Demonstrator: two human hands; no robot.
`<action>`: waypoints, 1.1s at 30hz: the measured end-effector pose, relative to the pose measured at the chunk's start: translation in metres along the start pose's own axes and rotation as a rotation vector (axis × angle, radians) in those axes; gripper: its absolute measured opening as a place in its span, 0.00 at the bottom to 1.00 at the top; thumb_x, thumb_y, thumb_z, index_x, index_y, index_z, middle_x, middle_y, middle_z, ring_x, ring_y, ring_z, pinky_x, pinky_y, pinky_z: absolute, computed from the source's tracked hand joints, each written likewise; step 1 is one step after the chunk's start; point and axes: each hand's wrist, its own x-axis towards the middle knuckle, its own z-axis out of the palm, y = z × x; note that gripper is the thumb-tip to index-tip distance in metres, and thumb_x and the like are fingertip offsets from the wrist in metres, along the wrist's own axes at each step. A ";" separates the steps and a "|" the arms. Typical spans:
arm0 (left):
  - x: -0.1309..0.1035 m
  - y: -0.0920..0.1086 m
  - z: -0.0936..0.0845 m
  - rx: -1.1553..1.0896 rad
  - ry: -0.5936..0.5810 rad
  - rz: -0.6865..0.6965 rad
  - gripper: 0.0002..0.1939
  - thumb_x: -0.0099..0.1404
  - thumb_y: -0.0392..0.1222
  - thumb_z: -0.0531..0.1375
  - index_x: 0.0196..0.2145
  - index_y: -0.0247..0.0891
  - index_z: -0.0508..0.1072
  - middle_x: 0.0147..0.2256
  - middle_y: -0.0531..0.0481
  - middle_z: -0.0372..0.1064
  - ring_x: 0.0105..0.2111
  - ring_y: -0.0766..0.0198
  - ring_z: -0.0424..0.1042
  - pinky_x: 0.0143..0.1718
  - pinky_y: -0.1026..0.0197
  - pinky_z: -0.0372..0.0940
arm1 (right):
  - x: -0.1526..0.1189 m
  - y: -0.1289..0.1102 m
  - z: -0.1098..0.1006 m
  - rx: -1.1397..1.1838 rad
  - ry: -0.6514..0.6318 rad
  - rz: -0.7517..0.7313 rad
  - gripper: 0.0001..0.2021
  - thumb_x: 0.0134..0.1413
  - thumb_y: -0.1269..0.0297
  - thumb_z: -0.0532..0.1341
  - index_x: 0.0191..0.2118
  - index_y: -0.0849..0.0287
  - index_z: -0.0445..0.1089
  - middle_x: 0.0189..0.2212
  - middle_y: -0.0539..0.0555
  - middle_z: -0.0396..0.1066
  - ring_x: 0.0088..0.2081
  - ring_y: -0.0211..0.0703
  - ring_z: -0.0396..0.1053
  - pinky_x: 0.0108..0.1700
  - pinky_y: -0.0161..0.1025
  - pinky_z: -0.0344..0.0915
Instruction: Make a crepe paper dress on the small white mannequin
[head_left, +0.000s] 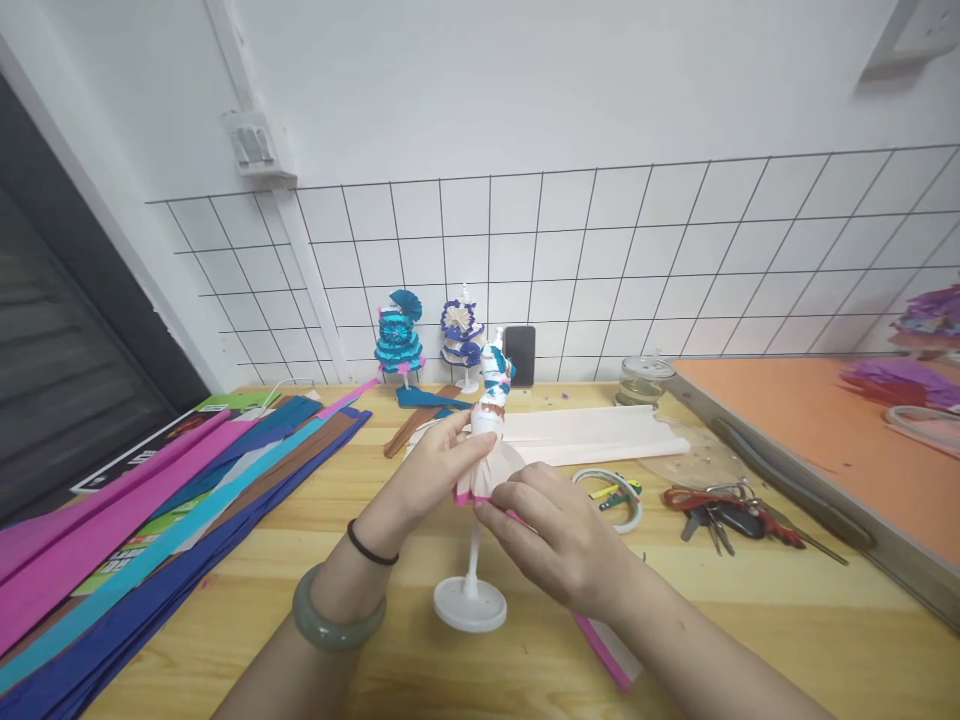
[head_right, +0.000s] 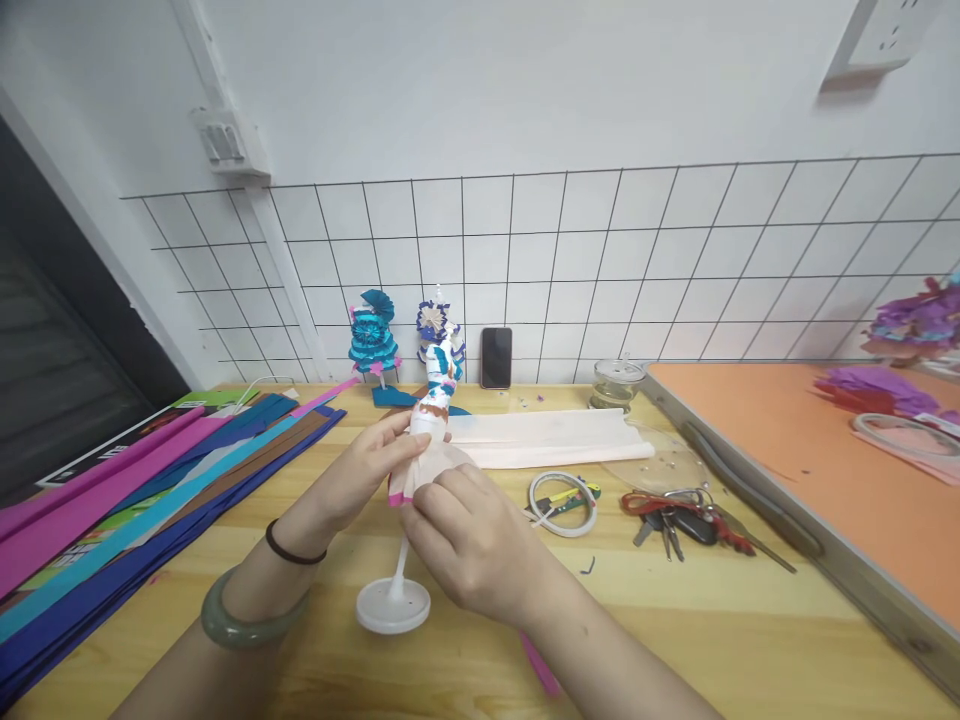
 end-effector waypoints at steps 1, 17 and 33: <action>0.000 0.000 0.000 0.005 -0.001 0.000 0.14 0.58 0.43 0.57 0.40 0.32 0.69 0.34 0.48 0.68 0.33 0.63 0.65 0.33 0.63 0.59 | 0.000 -0.001 0.001 0.008 0.000 -0.001 0.11 0.58 0.77 0.50 0.35 0.64 0.69 0.25 0.56 0.68 0.29 0.42 0.60 0.30 0.41 0.58; -0.007 0.005 -0.017 0.025 -0.151 0.038 0.21 0.61 0.46 0.56 0.51 0.37 0.66 0.43 0.45 0.70 0.40 0.57 0.68 0.40 0.59 0.62 | 0.000 0.021 -0.006 0.640 0.228 0.814 0.06 0.57 0.63 0.54 0.34 0.57 0.67 0.33 0.54 0.70 0.38 0.45 0.67 0.42 0.42 0.62; -0.007 0.004 -0.013 0.084 -0.260 0.063 0.22 0.63 0.44 0.53 0.55 0.39 0.61 0.43 0.45 0.68 0.39 0.60 0.66 0.39 0.61 0.60 | -0.001 0.025 0.002 1.056 -0.022 1.058 0.12 0.49 0.55 0.62 0.27 0.59 0.64 0.22 0.47 0.62 0.23 0.34 0.58 0.25 0.32 0.55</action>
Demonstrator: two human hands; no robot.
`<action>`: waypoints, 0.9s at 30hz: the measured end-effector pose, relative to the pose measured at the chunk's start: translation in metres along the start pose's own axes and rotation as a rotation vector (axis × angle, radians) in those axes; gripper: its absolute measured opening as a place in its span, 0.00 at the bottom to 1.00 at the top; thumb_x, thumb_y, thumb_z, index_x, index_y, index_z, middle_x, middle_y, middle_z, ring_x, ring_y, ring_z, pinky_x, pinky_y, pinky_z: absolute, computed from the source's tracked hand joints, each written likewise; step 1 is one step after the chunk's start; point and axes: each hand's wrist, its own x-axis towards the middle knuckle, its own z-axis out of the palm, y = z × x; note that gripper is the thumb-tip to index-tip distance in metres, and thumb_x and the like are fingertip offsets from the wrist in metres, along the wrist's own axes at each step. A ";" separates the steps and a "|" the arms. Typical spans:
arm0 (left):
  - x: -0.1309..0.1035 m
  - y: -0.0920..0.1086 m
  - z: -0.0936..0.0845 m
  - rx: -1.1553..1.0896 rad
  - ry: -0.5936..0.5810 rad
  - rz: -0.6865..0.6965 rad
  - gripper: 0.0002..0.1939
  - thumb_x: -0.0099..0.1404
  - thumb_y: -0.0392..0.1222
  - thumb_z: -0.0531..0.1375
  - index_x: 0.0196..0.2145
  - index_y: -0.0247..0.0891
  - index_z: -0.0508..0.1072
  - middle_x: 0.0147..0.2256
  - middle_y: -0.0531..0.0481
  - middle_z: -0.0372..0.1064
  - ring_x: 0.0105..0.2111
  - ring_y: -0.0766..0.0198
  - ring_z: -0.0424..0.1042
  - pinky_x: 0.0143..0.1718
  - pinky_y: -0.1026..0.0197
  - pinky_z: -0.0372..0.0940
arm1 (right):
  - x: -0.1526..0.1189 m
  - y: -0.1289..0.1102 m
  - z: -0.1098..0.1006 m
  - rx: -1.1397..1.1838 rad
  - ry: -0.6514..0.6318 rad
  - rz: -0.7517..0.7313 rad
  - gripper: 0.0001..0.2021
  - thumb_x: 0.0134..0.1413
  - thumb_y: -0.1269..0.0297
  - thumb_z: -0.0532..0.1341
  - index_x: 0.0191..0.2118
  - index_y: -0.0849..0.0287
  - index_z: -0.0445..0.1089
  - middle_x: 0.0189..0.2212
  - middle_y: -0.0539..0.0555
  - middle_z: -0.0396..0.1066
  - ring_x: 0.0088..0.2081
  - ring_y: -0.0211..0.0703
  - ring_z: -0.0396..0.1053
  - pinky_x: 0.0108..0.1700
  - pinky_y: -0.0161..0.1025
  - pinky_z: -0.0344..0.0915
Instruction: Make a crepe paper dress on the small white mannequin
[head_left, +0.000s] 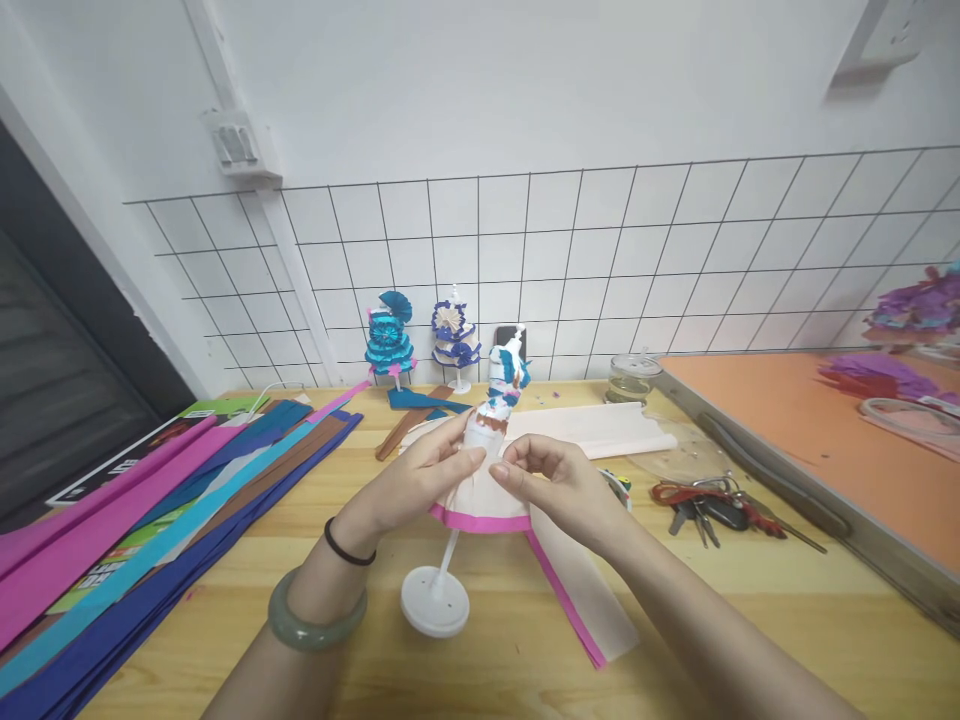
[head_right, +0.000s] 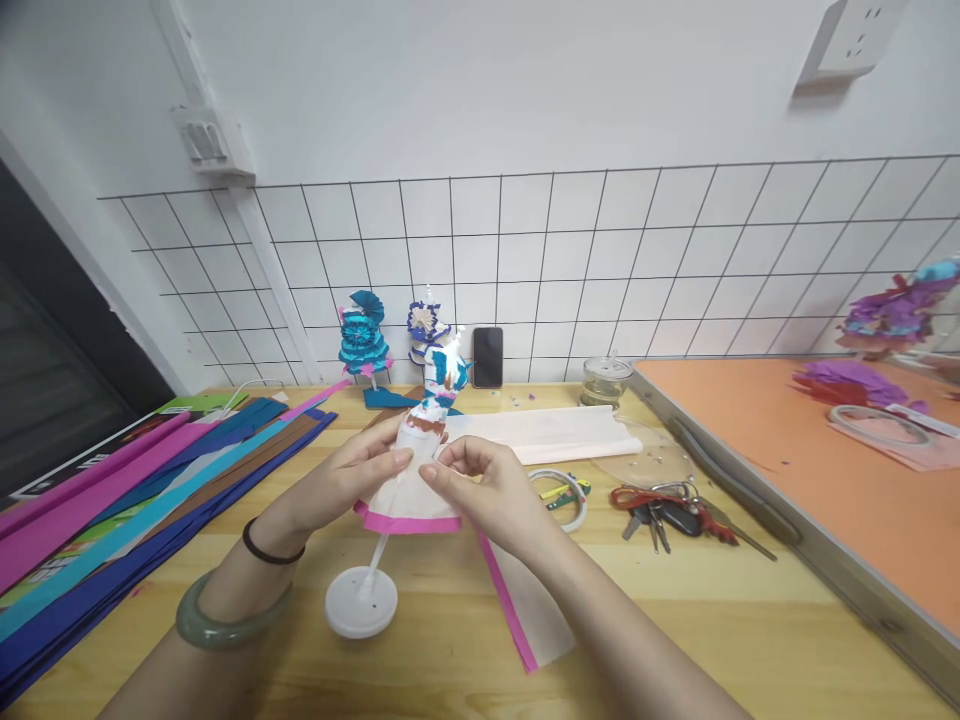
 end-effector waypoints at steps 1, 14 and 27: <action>0.000 0.000 0.000 -0.006 -0.001 -0.002 0.23 0.63 0.44 0.53 0.55 0.39 0.60 0.44 0.45 0.68 0.39 0.59 0.66 0.39 0.61 0.60 | 0.000 0.000 0.000 0.018 -0.008 0.007 0.13 0.49 0.55 0.62 0.27 0.59 0.64 0.21 0.46 0.62 0.22 0.33 0.57 0.24 0.32 0.54; 0.002 -0.008 -0.003 -0.087 -0.034 0.014 0.21 0.64 0.43 0.53 0.54 0.39 0.61 0.44 0.45 0.67 0.38 0.61 0.67 0.35 0.64 0.60 | -0.002 -0.004 0.005 0.205 -0.056 0.028 0.12 0.47 0.58 0.64 0.27 0.60 0.63 0.22 0.47 0.62 0.23 0.33 0.59 0.25 0.32 0.56; 0.005 -0.010 0.007 -0.017 -0.021 0.039 0.28 0.61 0.44 0.57 0.58 0.40 0.56 0.49 0.43 0.65 0.48 0.54 0.63 0.47 0.56 0.58 | 0.001 0.002 0.005 0.118 0.042 0.027 0.14 0.46 0.55 0.63 0.26 0.61 0.63 0.22 0.48 0.63 0.23 0.33 0.58 0.25 0.32 0.54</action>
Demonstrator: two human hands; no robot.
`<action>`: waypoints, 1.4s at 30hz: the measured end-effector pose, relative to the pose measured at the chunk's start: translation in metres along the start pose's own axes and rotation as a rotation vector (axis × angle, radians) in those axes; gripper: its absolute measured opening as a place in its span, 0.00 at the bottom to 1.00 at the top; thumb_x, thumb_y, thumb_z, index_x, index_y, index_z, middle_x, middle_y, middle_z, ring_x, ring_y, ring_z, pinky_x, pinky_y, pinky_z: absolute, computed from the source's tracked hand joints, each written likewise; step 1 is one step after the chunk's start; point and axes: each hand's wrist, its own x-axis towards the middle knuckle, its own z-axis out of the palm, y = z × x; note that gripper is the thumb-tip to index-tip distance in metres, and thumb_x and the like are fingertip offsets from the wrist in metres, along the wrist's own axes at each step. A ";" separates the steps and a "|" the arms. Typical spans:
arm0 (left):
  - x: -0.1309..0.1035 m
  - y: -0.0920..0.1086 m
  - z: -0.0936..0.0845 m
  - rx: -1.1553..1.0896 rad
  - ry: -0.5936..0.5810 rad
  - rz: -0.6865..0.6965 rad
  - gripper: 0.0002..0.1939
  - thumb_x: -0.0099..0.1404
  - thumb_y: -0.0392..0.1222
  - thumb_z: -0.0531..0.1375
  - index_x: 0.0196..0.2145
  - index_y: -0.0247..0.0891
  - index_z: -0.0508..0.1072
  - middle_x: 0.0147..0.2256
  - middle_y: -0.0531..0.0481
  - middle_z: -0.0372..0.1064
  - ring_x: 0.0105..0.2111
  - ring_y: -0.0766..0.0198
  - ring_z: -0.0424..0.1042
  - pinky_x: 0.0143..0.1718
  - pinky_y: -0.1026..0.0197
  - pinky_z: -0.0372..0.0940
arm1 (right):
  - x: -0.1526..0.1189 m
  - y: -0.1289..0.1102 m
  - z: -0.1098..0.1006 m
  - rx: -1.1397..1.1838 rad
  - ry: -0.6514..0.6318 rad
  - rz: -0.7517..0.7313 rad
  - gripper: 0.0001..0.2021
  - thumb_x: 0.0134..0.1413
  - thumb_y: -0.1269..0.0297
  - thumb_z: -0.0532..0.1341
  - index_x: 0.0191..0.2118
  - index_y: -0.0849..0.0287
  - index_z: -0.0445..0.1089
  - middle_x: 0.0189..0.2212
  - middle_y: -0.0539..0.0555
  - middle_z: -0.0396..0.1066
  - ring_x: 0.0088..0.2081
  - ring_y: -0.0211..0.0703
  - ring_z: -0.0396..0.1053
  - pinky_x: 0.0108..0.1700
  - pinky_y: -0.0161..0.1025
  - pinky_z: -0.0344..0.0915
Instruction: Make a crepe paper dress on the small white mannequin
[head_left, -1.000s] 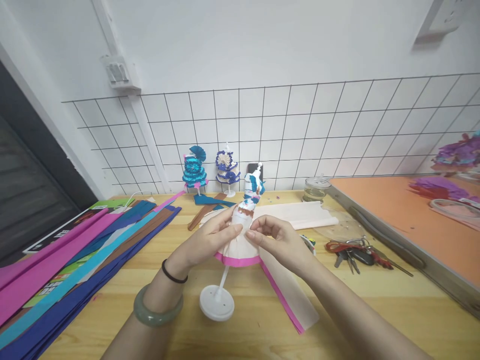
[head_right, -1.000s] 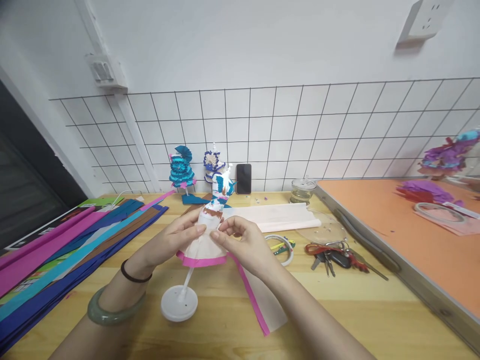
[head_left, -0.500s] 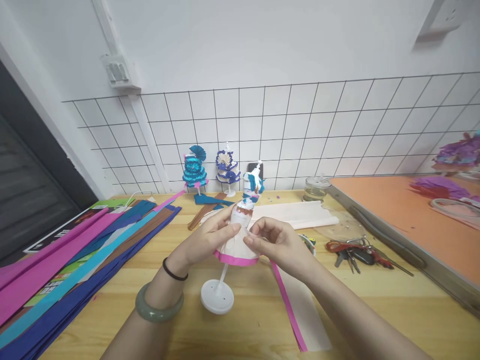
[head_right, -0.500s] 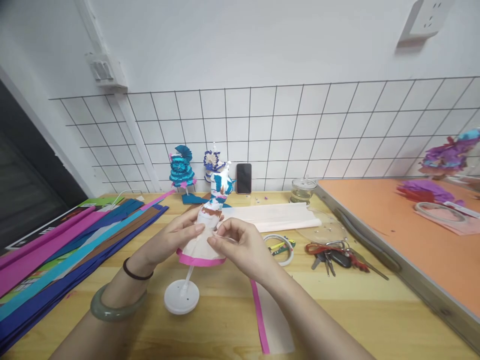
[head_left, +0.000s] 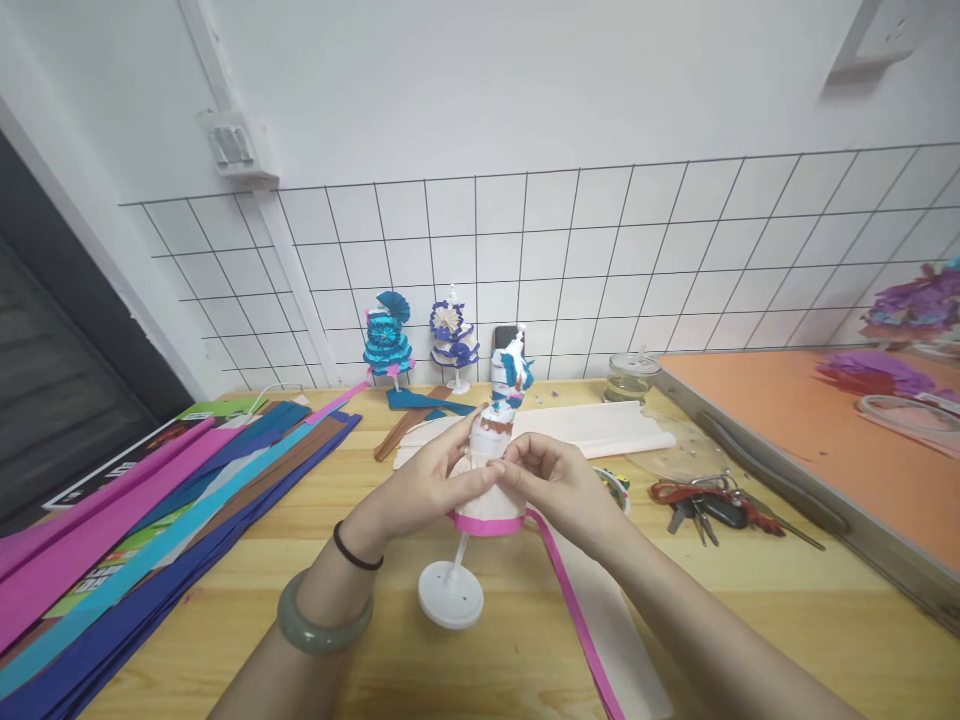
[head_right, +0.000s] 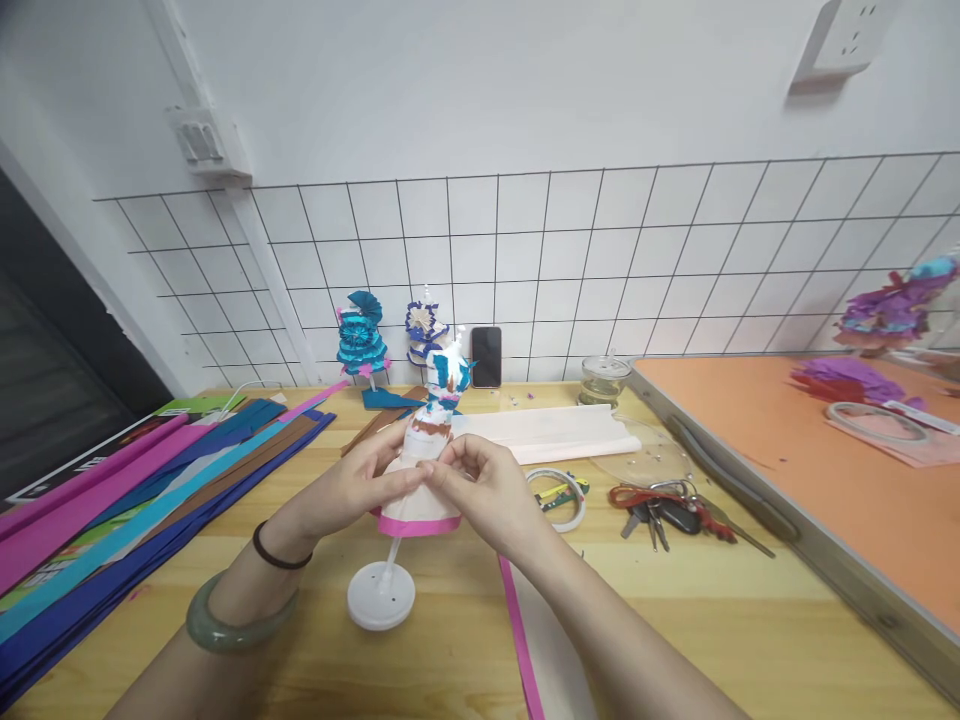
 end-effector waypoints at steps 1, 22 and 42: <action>0.000 -0.001 0.000 0.010 0.006 0.005 0.29 0.61 0.44 0.57 0.58 0.40 0.56 0.50 0.43 0.64 0.48 0.54 0.63 0.47 0.56 0.58 | 0.000 0.000 0.000 -0.006 0.001 0.000 0.14 0.46 0.55 0.63 0.26 0.61 0.63 0.22 0.48 0.63 0.23 0.33 0.58 0.25 0.32 0.54; -0.001 -0.001 -0.006 -0.065 0.015 -0.076 0.31 0.62 0.43 0.55 0.61 0.44 0.49 0.41 0.46 0.66 0.28 0.68 0.60 0.26 0.66 0.54 | -0.003 -0.010 -0.009 -0.057 -0.050 0.014 0.10 0.49 0.59 0.62 0.28 0.62 0.68 0.22 0.48 0.63 0.24 0.33 0.57 0.26 0.33 0.56; -0.002 -0.002 -0.003 -0.040 0.021 -0.114 0.30 0.62 0.46 0.55 0.60 0.44 0.52 0.34 0.50 0.62 0.24 0.71 0.53 0.22 0.67 0.49 | -0.004 -0.012 -0.006 -0.054 -0.053 -0.011 0.11 0.49 0.57 0.61 0.30 0.61 0.68 0.22 0.47 0.62 0.22 0.32 0.53 0.22 0.32 0.51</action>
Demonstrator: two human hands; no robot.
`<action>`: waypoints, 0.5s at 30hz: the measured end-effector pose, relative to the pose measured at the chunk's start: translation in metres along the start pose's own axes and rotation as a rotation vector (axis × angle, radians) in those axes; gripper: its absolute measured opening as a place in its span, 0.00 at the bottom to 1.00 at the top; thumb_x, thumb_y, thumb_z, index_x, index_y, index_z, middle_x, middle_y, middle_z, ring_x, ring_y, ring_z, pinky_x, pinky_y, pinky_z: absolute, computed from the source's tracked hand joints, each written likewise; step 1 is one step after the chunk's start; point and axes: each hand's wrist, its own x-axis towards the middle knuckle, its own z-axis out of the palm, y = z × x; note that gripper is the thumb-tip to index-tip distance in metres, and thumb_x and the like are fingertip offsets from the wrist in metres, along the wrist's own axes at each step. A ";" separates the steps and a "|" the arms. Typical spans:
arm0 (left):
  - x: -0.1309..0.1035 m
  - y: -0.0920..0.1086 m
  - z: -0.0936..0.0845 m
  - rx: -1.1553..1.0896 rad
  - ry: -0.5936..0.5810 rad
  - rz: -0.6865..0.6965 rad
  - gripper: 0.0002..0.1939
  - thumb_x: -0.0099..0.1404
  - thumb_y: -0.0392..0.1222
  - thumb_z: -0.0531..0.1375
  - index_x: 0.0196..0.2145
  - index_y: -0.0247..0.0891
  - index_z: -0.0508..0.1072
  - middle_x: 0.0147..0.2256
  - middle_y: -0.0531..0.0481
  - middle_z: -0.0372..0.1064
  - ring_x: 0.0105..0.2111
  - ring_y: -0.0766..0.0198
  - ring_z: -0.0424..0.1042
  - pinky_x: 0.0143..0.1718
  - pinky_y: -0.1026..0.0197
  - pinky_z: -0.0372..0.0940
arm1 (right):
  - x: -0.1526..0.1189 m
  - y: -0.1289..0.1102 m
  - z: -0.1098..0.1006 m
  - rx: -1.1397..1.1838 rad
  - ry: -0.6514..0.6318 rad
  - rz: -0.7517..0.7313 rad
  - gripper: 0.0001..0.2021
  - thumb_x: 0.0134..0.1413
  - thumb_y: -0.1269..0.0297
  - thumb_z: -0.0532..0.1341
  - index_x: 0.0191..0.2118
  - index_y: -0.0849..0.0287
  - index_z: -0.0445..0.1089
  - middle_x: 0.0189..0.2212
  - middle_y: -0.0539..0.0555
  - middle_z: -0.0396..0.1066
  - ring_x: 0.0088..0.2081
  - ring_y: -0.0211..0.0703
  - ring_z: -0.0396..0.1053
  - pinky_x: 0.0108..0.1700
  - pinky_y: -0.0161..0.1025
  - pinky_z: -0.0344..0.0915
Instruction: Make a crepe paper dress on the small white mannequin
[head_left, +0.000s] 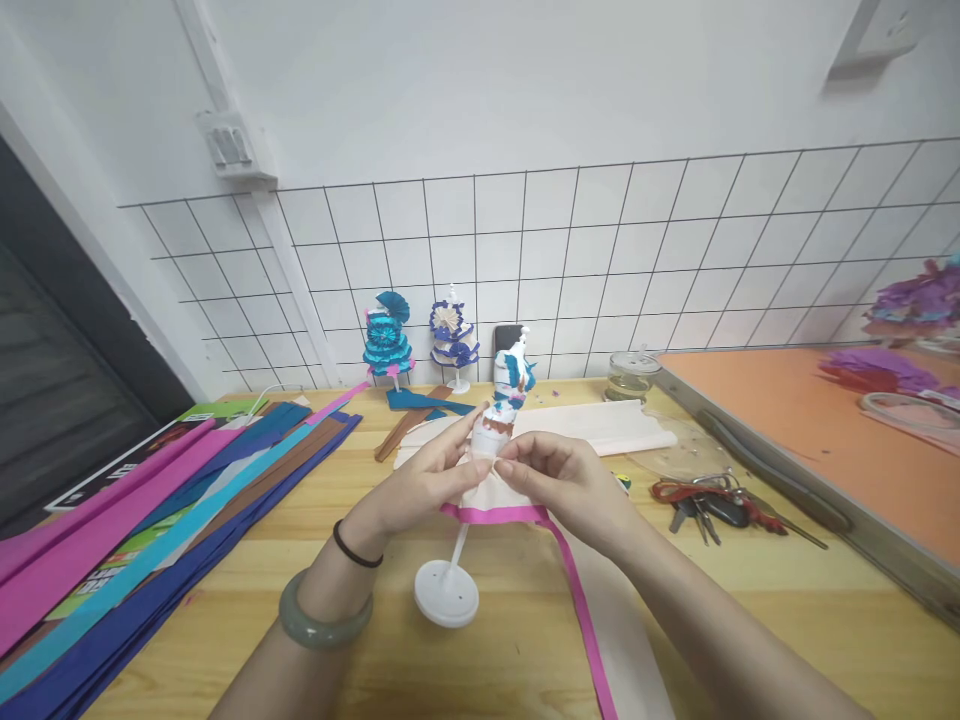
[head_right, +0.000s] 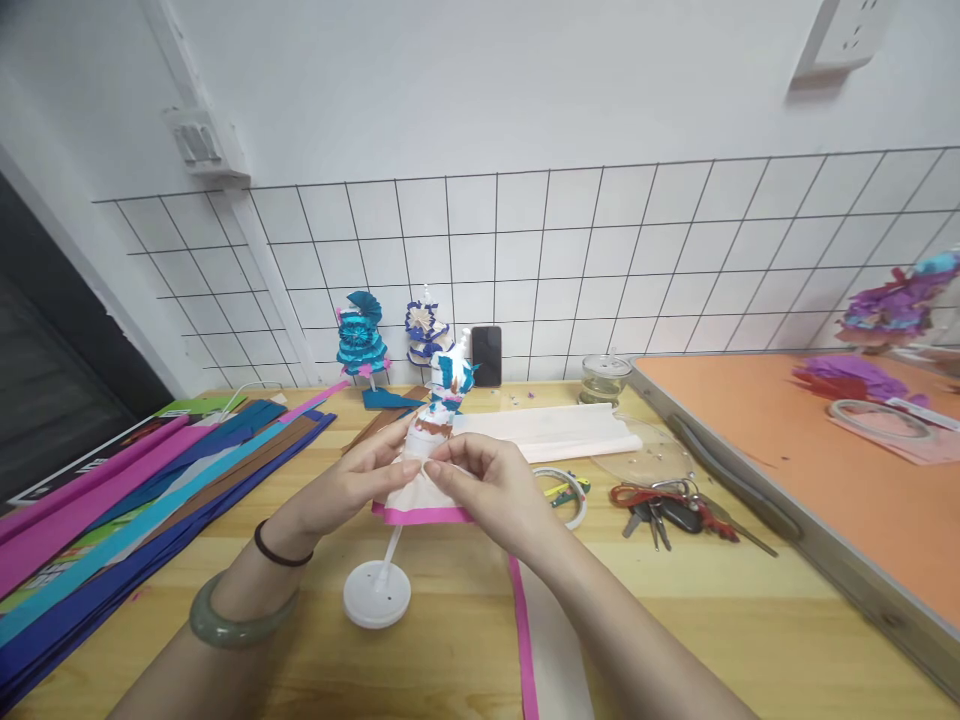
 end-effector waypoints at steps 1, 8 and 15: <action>0.000 -0.001 0.000 -0.006 -0.003 0.002 0.30 0.62 0.46 0.55 0.60 0.44 0.52 0.33 0.51 0.62 0.24 0.71 0.53 0.22 0.66 0.49 | 0.000 0.000 0.000 0.003 0.006 -0.005 0.11 0.49 0.57 0.61 0.30 0.61 0.68 0.22 0.47 0.62 0.22 0.32 0.53 0.22 0.32 0.51; -0.001 -0.002 -0.001 0.015 0.001 -0.014 0.30 0.62 0.48 0.55 0.60 0.44 0.51 0.28 0.54 0.59 0.22 0.72 0.51 0.21 0.66 0.47 | 0.001 0.002 0.001 0.001 0.014 -0.016 0.10 0.50 0.57 0.60 0.30 0.60 0.67 0.22 0.47 0.61 0.21 0.31 0.52 0.22 0.32 0.51; 0.000 -0.003 0.000 -0.016 0.013 -0.007 0.29 0.62 0.46 0.56 0.59 0.43 0.53 0.28 0.53 0.59 0.22 0.72 0.52 0.21 0.67 0.48 | 0.001 0.003 0.003 0.002 0.040 -0.036 0.11 0.49 0.57 0.61 0.29 0.60 0.66 0.22 0.47 0.62 0.21 0.31 0.54 0.22 0.32 0.52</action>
